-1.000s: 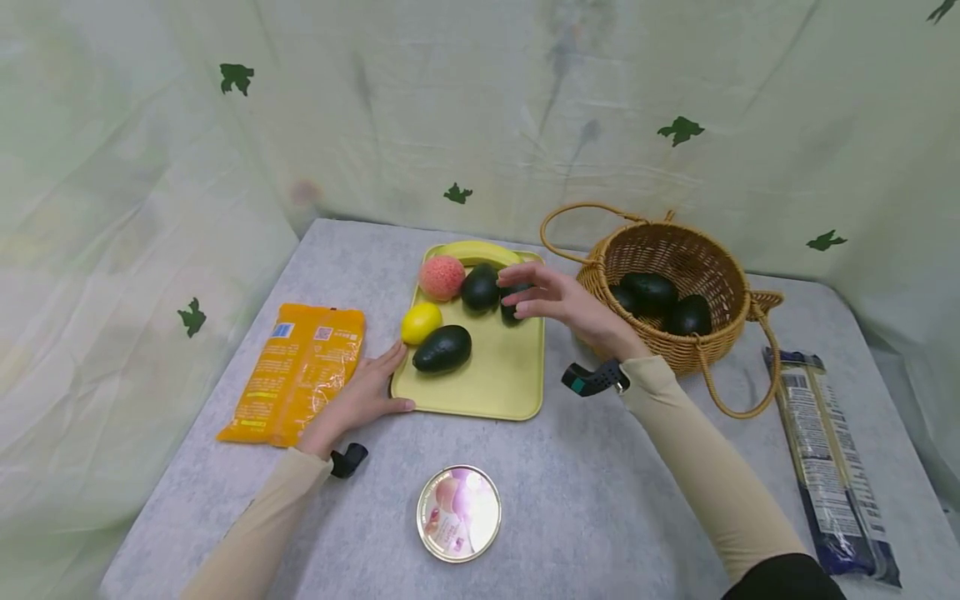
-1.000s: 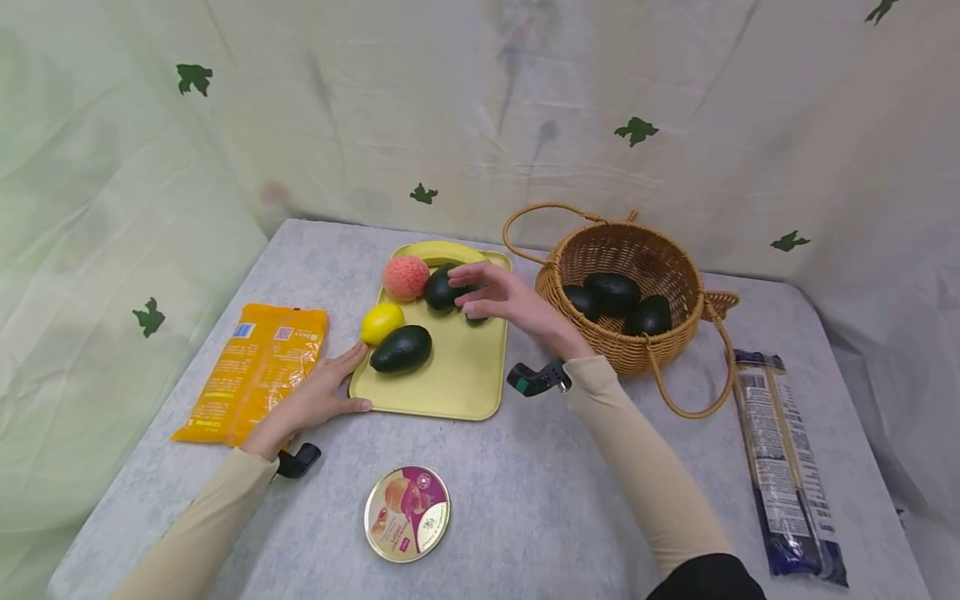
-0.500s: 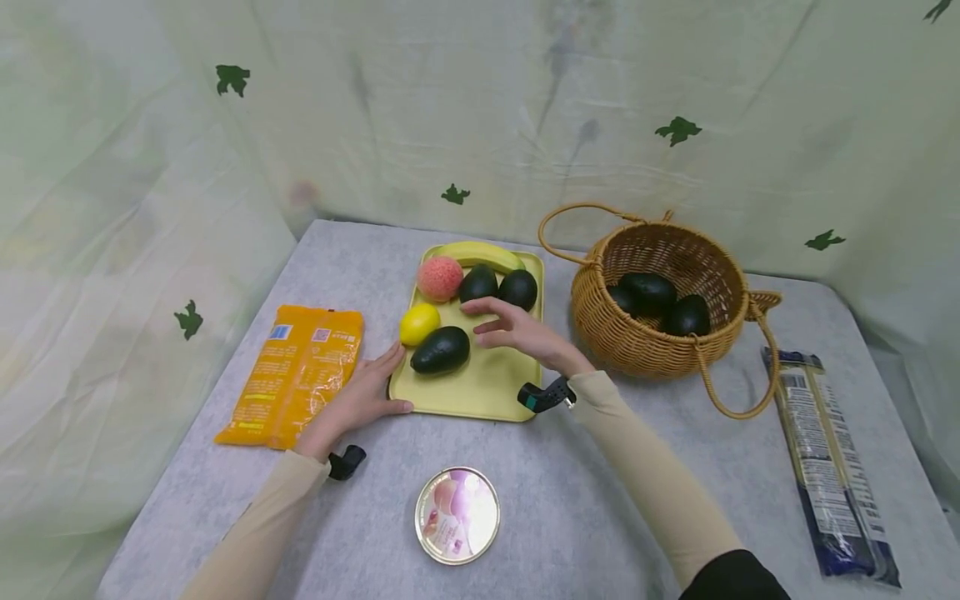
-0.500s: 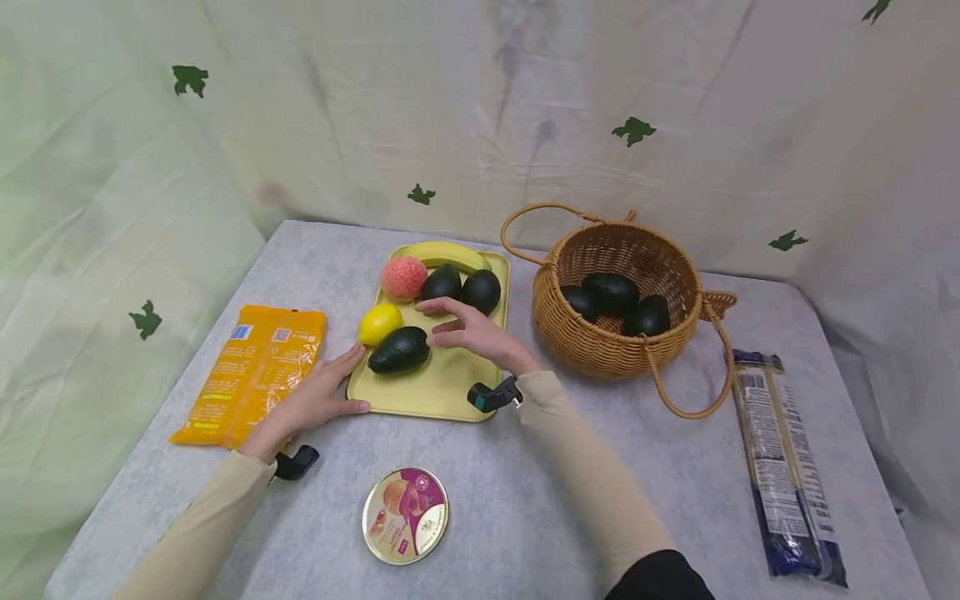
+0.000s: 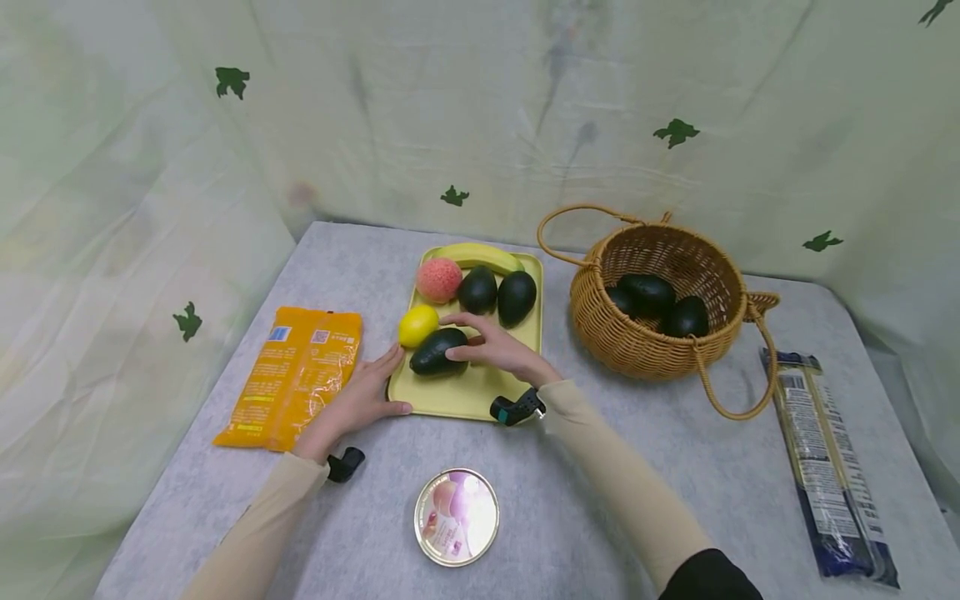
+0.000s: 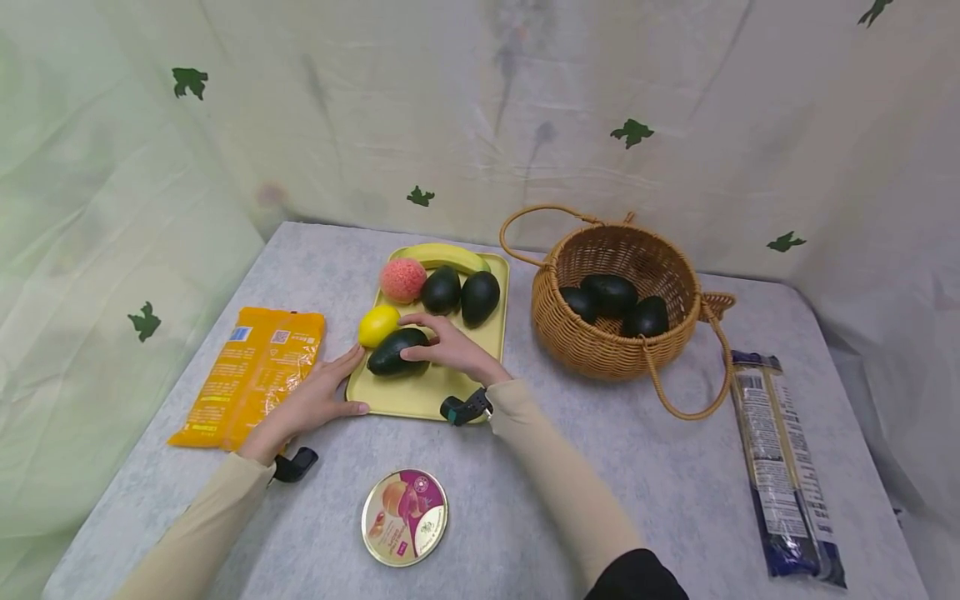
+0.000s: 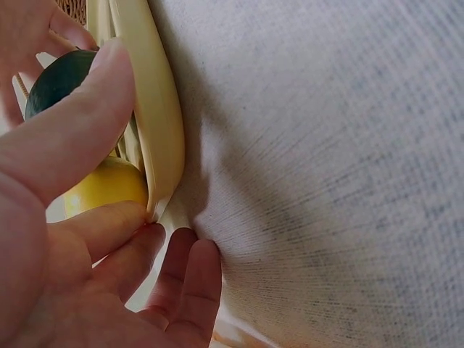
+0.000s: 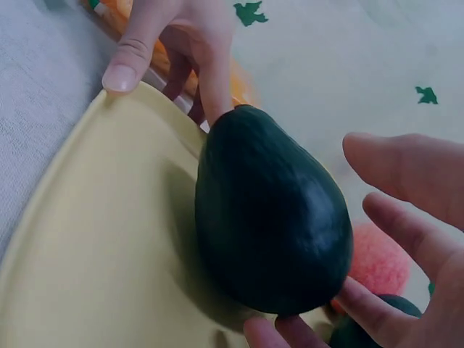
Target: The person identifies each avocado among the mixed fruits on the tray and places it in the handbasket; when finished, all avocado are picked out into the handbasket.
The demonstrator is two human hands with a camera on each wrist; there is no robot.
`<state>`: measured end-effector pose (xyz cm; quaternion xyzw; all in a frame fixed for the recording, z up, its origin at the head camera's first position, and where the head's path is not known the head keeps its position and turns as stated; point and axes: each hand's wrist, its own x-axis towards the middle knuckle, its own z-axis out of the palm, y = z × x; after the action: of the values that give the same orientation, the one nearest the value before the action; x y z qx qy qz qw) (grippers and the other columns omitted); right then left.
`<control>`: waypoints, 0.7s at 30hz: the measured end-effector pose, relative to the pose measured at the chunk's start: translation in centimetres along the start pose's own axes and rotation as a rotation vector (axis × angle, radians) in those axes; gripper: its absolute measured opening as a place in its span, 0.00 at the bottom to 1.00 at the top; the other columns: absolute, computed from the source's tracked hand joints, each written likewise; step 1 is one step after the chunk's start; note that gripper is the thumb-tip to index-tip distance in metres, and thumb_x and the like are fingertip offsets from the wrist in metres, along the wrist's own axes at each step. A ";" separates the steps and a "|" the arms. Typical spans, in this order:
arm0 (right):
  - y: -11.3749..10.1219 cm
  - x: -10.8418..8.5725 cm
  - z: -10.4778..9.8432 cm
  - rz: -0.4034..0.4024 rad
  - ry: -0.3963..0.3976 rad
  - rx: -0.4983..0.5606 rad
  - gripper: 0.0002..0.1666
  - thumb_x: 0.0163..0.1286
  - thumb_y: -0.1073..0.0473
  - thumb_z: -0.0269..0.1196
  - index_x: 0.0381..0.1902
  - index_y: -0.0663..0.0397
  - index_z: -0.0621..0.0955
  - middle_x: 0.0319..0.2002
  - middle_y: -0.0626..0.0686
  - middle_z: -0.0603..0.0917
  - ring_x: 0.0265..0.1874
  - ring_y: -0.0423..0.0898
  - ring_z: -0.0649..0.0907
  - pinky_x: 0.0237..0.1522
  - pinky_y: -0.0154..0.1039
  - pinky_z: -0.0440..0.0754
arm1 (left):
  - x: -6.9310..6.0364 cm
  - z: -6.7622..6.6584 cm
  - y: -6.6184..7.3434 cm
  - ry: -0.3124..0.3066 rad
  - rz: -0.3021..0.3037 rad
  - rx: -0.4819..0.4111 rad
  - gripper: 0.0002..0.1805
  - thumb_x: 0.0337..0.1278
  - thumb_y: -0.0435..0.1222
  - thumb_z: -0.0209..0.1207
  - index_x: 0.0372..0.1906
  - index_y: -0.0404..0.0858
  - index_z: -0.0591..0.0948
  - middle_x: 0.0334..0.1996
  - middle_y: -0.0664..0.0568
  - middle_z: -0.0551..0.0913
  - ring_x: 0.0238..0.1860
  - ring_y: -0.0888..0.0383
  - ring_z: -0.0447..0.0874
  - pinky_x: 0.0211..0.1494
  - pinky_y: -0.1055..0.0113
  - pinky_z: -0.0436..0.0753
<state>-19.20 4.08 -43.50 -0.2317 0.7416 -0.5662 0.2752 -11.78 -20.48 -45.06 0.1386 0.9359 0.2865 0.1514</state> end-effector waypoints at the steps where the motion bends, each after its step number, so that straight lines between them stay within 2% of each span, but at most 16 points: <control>1: 0.0 0.1 0.2 -0.005 0.001 0.000 0.30 0.67 0.59 0.63 0.66 0.53 0.70 0.67 0.53 0.66 0.52 0.57 0.76 0.48 0.45 0.77 | 0.0 0.0 0.0 0.001 0.001 0.001 0.51 0.50 0.43 0.70 0.72 0.26 0.54 0.73 0.35 0.50 0.65 0.35 0.56 0.65 0.44 0.59; 6: 0.2 0.5 1.0 -0.024 0.027 -0.010 0.28 0.67 0.60 0.63 0.64 0.56 0.72 0.63 0.54 0.70 0.51 0.52 0.76 0.46 0.41 0.76 | -0.1 0.0 0.0 0.007 0.007 0.000 0.51 0.49 0.42 0.70 0.72 0.26 0.54 0.73 0.35 0.50 0.65 0.34 0.56 0.65 0.44 0.59; 10: 0.2 0.7 1.5 -0.028 0.064 -0.030 0.26 0.67 0.60 0.63 0.62 0.57 0.73 0.62 0.54 0.72 0.56 0.50 0.72 0.53 0.42 0.72 | -0.1 0.0 -0.2 0.004 0.008 -0.003 0.51 0.50 0.42 0.70 0.72 0.26 0.54 0.73 0.35 0.50 0.65 0.35 0.56 0.65 0.44 0.59; 13: 0.3 0.8 1.7 -0.018 0.084 -0.048 0.25 0.66 0.60 0.64 0.61 0.56 0.75 0.61 0.53 0.73 0.56 0.51 0.72 0.55 0.42 0.70 | 0.0 0.1 -0.2 0.001 0.008 -0.007 0.51 0.50 0.43 0.70 0.72 0.27 0.53 0.73 0.35 0.49 0.65 0.35 0.55 0.65 0.44 0.59; 21: 0.5 0.2 0.7 -0.023 0.093 -0.046 0.23 0.66 0.58 0.65 0.59 0.50 0.77 0.58 0.48 0.76 0.50 0.49 0.76 0.51 0.40 0.73 | 0.0 0.1 -0.3 0.000 -0.015 -0.014 0.51 0.50 0.43 0.70 0.72 0.29 0.54 0.73 0.37 0.49 0.65 0.36 0.56 0.65 0.45 0.59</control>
<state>-18.92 3.58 -44.16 -0.2198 0.7637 -0.5624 0.2285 -11.78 -20.65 -45.34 0.1306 0.9349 0.2918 0.1543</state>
